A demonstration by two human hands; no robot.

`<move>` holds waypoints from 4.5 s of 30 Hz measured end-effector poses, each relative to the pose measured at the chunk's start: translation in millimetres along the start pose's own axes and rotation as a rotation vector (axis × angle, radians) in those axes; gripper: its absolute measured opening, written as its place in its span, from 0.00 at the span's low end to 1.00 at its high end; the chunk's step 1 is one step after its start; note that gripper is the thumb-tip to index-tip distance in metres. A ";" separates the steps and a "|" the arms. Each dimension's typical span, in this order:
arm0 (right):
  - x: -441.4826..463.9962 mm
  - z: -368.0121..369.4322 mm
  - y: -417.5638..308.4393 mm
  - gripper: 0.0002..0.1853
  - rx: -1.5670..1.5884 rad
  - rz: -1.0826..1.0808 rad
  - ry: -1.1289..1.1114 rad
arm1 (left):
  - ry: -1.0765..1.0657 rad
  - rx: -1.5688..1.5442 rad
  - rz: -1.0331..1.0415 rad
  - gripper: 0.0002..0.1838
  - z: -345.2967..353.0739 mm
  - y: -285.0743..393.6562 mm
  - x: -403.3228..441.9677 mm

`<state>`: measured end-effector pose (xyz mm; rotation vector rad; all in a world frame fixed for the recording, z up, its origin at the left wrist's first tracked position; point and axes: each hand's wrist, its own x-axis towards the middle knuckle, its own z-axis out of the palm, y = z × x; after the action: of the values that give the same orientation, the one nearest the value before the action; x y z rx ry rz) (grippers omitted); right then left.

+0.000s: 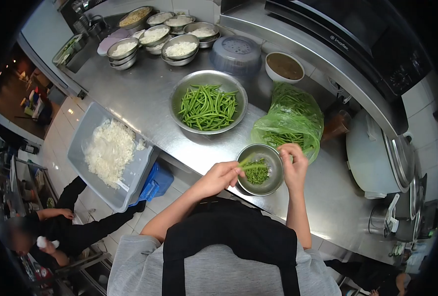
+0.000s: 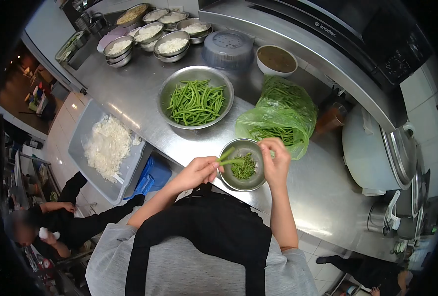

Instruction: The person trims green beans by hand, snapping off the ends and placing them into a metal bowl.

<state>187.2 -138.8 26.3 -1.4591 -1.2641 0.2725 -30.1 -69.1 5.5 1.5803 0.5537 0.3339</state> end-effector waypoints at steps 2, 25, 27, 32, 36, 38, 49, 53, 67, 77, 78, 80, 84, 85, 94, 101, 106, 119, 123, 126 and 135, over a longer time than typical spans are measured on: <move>-8.3 -1.9 20.2 0.05 -0.151 -0.073 -0.184 | 0.021 -0.153 -0.039 0.14 -8.0 -6.9 0.8; -43.8 30.2 -4.7 0.06 0.322 0.305 0.063 | 0.289 -0.591 0.210 0.13 35.1 5.2 62.0; -45.2 16.1 -15.6 0.03 0.301 0.187 0.174 | 0.148 -0.840 0.077 0.14 38.8 7.8 69.7; -43.3 -14.0 -51.6 0.05 0.192 0.101 0.199 | -0.035 -1.000 0.079 0.19 12.6 8.7 110.0; -59.6 5.6 -1.1 0.07 -0.337 -0.011 0.204 | 0.058 -0.689 0.236 0.16 27.9 26.3 108.4; -52.8 9.1 -16.3 0.08 0.058 0.149 0.196 | 0.078 -0.611 0.298 0.13 49.9 15.6 106.0; -64.2 2.0 -3.6 0.05 0.586 0.540 0.167 | 0.071 -0.652 0.214 0.07 70.7 2.7 77.1; -69.8 8.0 -9.1 0.05 0.469 0.556 0.036 | 0.122 -0.708 0.255 0.06 63.6 -0.1 51.9; 9.6 20.5 12.8 0.10 -0.131 0.342 -0.536 | 0.669 0.637 0.463 0.16 -90.0 29.4 39.1; 129.3 139.3 44.9 0.03 -0.939 -0.466 -0.569 | 0.784 0.622 0.117 0.26 -113.6 -28.4 -46.4; 133.5 152.4 52.0 0.05 -1.102 -0.469 -0.631 | 0.781 0.588 0.068 0.24 -109.3 -34.6 -57.8; 135.8 166.9 57.4 0.05 -1.129 -0.480 -0.658 | 0.796 0.500 0.038 0.23 -105.8 -42.7 -76.2; 140.5 174.8 67.9 0.06 -1.199 -0.473 -0.693 | 0.875 0.455 0.044 0.21 -105.0 -35.9 -94.6; 141.2 174.5 65.6 0.06 -1.213 -0.470 -0.713 | 0.897 0.463 0.063 0.19 -104.9 -31.1 -95.7; 163.6 121.0 -17.9 0.06 -1.138 -0.706 -0.313 | 0.792 0.483 0.186 0.15 -103.7 -1.3 -61.3; 116.6 95.1 -86.8 0.05 -0.812 -0.817 -0.338 | 0.787 0.567 0.578 0.14 -86.3 41.5 24.5; 73.1 88.0 -105.1 0.04 -0.582 -0.731 -0.382 | 0.683 0.479 0.605 0.08 -61.0 40.9 27.8; 16.1 41.7 -40.5 0.05 0.281 -0.089 -0.098 | 0.747 0.348 0.644 0.13 -87.0 68.2 14.2; -6.4 17.7 -14.6 0.07 0.105 -0.041 -0.152 | 0.812 0.509 0.476 0.31 -96.6 49.4 14.2; -27.7 2.3 16.3 0.06 -0.191 -0.071 -0.348 | 0.837 0.502 0.257 0.39 -73.7 19.6 -11.2; -31.2 5.7 32.9 0.11 0.083 -0.139 -0.599 | 1.145 0.274 0.011 0.30 47.9 -38.6 -133.2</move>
<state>188.2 -153.6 -16.9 -1.2494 -1.7990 0.6956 -122.0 -180.2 -21.8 1.5396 1.5043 1.2359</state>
